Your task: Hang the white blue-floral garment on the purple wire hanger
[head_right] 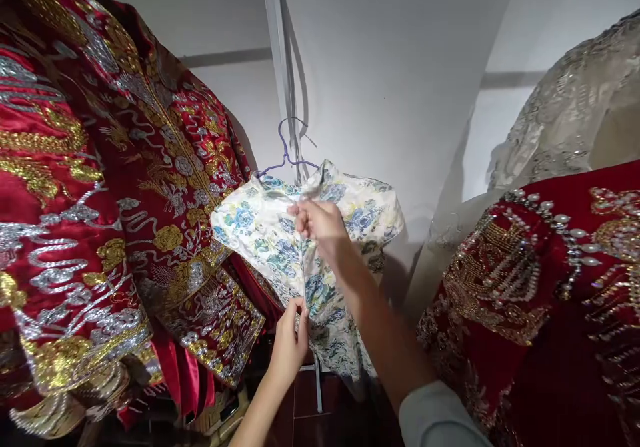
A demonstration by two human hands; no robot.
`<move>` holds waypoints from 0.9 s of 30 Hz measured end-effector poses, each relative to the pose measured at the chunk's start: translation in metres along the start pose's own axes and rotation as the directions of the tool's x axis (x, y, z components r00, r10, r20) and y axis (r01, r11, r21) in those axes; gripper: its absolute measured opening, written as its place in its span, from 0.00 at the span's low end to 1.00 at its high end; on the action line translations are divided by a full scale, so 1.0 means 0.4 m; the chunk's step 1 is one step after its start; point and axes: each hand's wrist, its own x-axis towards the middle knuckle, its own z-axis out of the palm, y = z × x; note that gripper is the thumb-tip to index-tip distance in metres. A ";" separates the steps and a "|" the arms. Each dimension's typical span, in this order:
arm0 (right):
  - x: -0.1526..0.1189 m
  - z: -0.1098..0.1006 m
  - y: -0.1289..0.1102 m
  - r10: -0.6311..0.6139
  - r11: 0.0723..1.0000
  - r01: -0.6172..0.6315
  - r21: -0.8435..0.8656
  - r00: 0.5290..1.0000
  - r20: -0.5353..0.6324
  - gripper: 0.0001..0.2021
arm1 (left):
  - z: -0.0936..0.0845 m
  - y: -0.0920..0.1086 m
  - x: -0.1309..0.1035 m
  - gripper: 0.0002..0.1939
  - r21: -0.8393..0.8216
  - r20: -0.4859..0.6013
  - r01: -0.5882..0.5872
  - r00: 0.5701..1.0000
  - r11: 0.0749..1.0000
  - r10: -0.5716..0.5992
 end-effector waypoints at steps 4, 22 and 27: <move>0.055 0.016 -0.048 -0.066 0.997 0.068 0.042 0.997 -0.041 0.10 | -0.030 -0.010 0.008 0.09 0.007 0.083 -0.008 0.997 1.000 0.007; 0.045 0.036 -0.032 -0.333 0.869 0.302 -0.392 0.943 -0.013 0.13 | -0.300 0.329 0.503 0.09 0.274 -0.122 -0.625 0.731 0.730 0.672; 0.011 0.017 0.058 -0.250 0.855 0.207 -0.476 0.968 -0.028 0.12 | -0.411 0.235 0.510 0.07 -0.174 -0.576 -0.373 0.789 0.911 0.213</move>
